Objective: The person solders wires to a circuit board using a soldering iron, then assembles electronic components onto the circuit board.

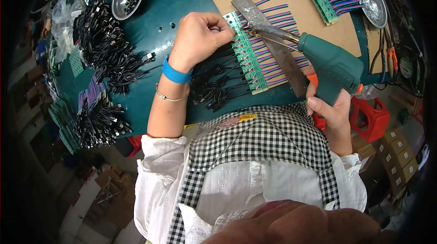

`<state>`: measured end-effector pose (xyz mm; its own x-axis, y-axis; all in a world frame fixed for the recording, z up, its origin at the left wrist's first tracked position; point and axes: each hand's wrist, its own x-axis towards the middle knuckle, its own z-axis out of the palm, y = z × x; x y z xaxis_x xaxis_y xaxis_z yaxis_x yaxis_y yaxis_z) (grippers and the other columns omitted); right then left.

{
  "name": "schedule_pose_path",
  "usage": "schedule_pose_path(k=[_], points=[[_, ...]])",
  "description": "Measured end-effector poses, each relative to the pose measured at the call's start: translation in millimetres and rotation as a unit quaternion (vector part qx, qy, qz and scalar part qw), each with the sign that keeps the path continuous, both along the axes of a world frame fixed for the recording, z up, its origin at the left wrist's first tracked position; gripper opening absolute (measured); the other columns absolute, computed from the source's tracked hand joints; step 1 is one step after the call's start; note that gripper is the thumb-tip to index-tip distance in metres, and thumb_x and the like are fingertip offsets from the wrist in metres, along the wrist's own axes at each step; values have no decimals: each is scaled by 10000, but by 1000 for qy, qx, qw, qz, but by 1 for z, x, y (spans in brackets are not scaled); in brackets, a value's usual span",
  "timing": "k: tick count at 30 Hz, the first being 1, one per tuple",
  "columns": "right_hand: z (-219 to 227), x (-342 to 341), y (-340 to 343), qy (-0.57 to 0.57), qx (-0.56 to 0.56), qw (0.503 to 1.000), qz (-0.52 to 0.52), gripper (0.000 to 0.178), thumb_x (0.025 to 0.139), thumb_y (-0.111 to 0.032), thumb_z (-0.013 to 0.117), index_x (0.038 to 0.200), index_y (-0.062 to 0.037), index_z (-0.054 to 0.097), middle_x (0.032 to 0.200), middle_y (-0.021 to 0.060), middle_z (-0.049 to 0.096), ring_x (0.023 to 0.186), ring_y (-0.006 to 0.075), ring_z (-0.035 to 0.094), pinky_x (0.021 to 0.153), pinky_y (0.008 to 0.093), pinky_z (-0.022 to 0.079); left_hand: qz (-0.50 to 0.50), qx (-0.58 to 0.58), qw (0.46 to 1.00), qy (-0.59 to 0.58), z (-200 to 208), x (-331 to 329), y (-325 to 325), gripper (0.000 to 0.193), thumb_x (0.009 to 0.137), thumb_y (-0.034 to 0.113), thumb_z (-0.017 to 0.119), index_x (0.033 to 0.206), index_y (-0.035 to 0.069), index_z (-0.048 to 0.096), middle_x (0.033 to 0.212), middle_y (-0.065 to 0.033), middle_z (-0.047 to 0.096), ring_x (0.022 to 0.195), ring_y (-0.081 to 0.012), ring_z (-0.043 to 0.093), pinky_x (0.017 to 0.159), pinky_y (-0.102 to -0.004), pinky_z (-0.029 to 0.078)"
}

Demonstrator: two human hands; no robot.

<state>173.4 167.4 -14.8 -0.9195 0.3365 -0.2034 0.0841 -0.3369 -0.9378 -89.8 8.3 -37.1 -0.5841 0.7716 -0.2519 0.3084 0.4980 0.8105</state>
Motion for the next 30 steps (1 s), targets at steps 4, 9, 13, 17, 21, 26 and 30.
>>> schedule_pose_path(k=[4, 9, 13, 17, 21, 26, 30], points=[[-2, -1, -1, -9, 2, 1000, 5, 499, 787, 34, 636, 1232, 70, 414, 1137, 190, 523, 623, 115, 555, 492, 215, 475, -1, -1, 1000, -17, 0, -1, 0, 142, 752, 94, 694, 697, -24, 637, 589, 34, 551, 556, -17, 432, 495, -192, 346], [-1, -3, -4, -16, -4, 1000, -1, 484, 786, 38, 634, 1220, 57, 421, 1043, 152, 524, 622, 115, 557, 491, 215, 475, 4, -10, 1000, 1, 2, 2, 0, 140, 749, 90, 692, 697, -27, 637, 590, 30, 556, 552, -18, 434, 493, -193, 347], [-1, -3, -6, -23, 0, 1000, -10, 474, 782, 35, 631, 1209, 56, 426, 995, 131, 516, 621, 115, 555, 486, 217, 475, 2, -15, 1000, 9, 2, 2, 2, 141, 746, 93, 692, 694, -25, 635, 583, 31, 548, 548, -18, 428, 487, -194, 340], [-2, -2, 0, -30, -20, 999, -2, 492, 777, 17, 637, 1216, 72, 420, 1055, 160, 525, 621, 121, 555, 482, 218, 477, -1, -13, 1000, 22, 3, 2, 3, 148, 747, 93, 690, 681, -22, 625, 574, 34, 534, 544, -18, 419, 484, -194, 331], [5, -5, 3, -5, -25, 999, -34, 530, 773, -1, 642, 1236, 95, 403, 1173, 217, 507, 613, 131, 552, 478, 222, 480, 2, -15, 1000, 18, 3, 3, 4, 156, 743, 93, 694, 672, -22, 616, 568, 36, 526, 539, -18, 413, 482, -195, 329], [14, -10, -7, -66, 5, 993, -97, 605, 698, -153, 692, 1183, 107, 441, 643, 103, 543, 467, 130, 496, 435, 228, 408, 16, -31, 999, 24, 3, 1, 4, 142, 648, 146, 676, 694, 12, 672, 555, -68, 601, 511, -95, 555, 530, -242, 457], [13, -9, -8, -48, 7, 994, -94, 596, 708, -134, 684, 1186, 117, 431, 871, 164, 571, 493, 135, 511, 426, 233, 420, 10, -25, 998, 50, 6, 5, 3, 147, 657, 154, 675, 690, 11, 670, 551, -68, 597, 507, -96, 551, 527, -244, 457]])
